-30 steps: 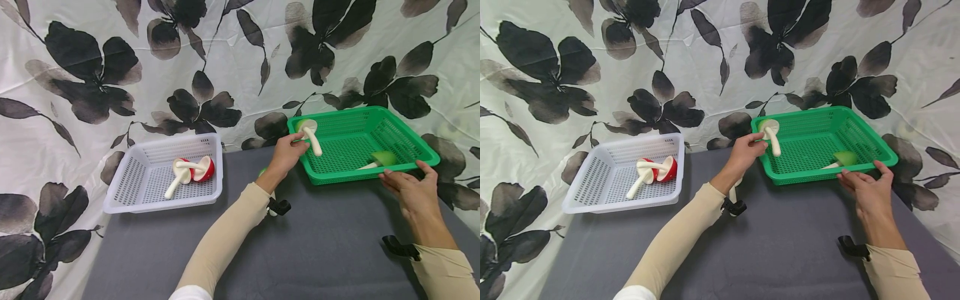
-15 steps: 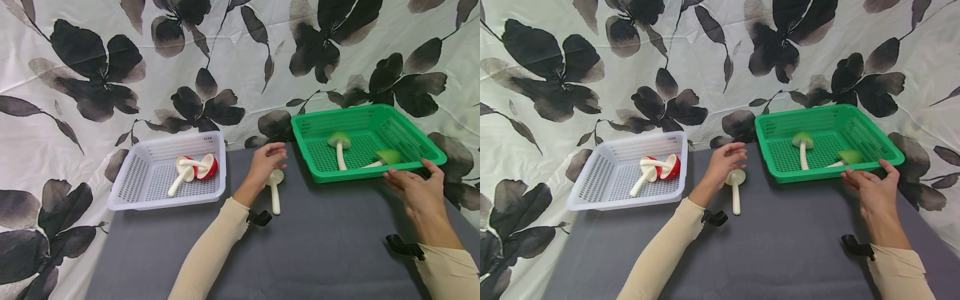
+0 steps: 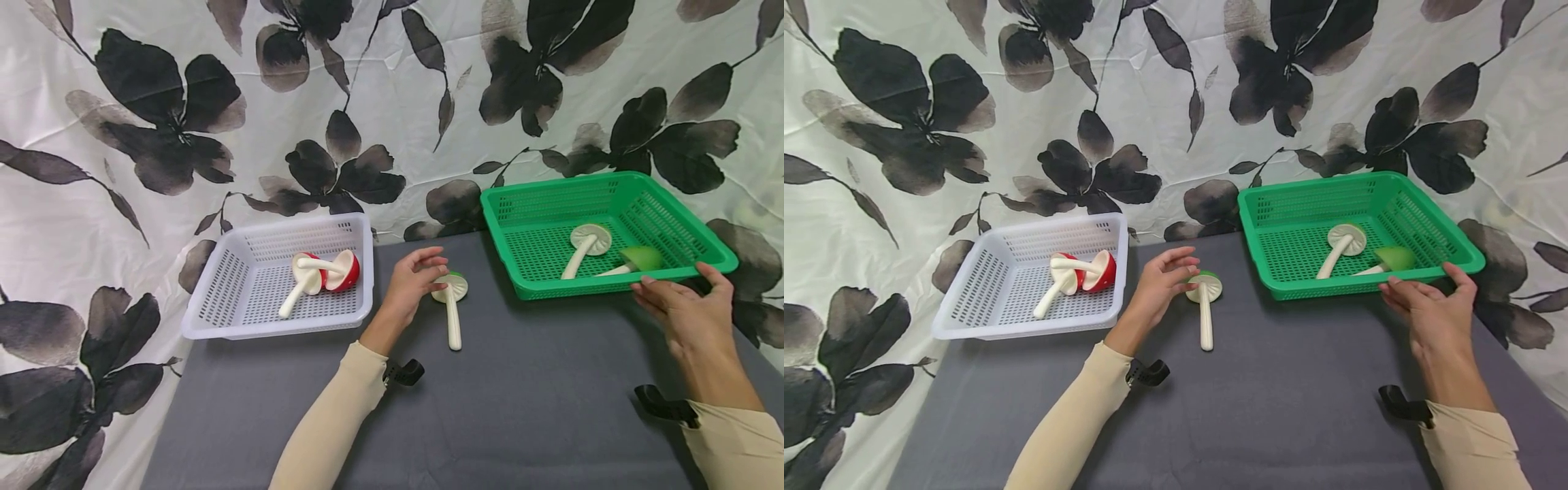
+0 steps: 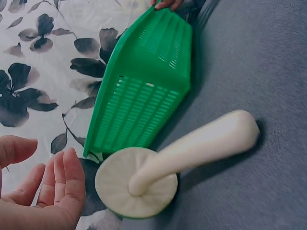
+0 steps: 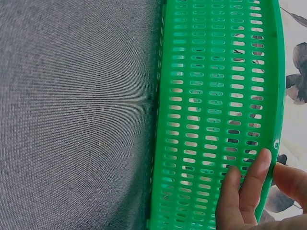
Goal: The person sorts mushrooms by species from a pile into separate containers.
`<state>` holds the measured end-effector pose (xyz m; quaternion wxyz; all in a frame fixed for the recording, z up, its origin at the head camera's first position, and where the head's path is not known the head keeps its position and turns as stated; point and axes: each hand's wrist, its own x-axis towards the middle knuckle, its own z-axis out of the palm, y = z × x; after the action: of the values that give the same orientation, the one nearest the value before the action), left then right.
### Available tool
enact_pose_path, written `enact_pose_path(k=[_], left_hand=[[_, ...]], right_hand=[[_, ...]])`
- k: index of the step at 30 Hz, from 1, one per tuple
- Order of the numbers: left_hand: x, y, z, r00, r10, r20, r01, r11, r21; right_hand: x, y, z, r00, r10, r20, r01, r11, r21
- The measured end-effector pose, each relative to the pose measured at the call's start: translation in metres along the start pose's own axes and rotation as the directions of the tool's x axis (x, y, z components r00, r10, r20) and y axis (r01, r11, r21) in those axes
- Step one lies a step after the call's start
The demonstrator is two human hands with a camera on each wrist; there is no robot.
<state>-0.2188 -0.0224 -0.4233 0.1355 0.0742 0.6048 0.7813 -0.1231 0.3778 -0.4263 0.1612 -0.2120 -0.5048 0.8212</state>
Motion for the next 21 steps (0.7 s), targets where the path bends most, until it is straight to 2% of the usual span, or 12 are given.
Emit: enact_pose_path(k=[6, 15, 21], left_hand=[[-0.008, -0.007, -0.011, 1.0, -0.016, -0.025, 0.016, 1.0, -0.005], [-0.018, -0.022, -0.024, 0.999, -0.023, -0.042, 0.023, 1.0, -0.001], [-0.024, -0.024, -0.03, 0.998, -0.02, -0.057, 0.021, 0.999, 0.027]], right_hand=[[0.001, 0.001, 0.001, 1.0, -0.021, -0.022, 0.02, 1.0, -0.024], [0.002, 0.001, 0.001, 0.999, -0.034, -0.012, 0.034, 0.999, 0.01], [0.003, 0.002, 0.0, 0.999, -0.036, -0.009, 0.036, 0.999, 0.015]])
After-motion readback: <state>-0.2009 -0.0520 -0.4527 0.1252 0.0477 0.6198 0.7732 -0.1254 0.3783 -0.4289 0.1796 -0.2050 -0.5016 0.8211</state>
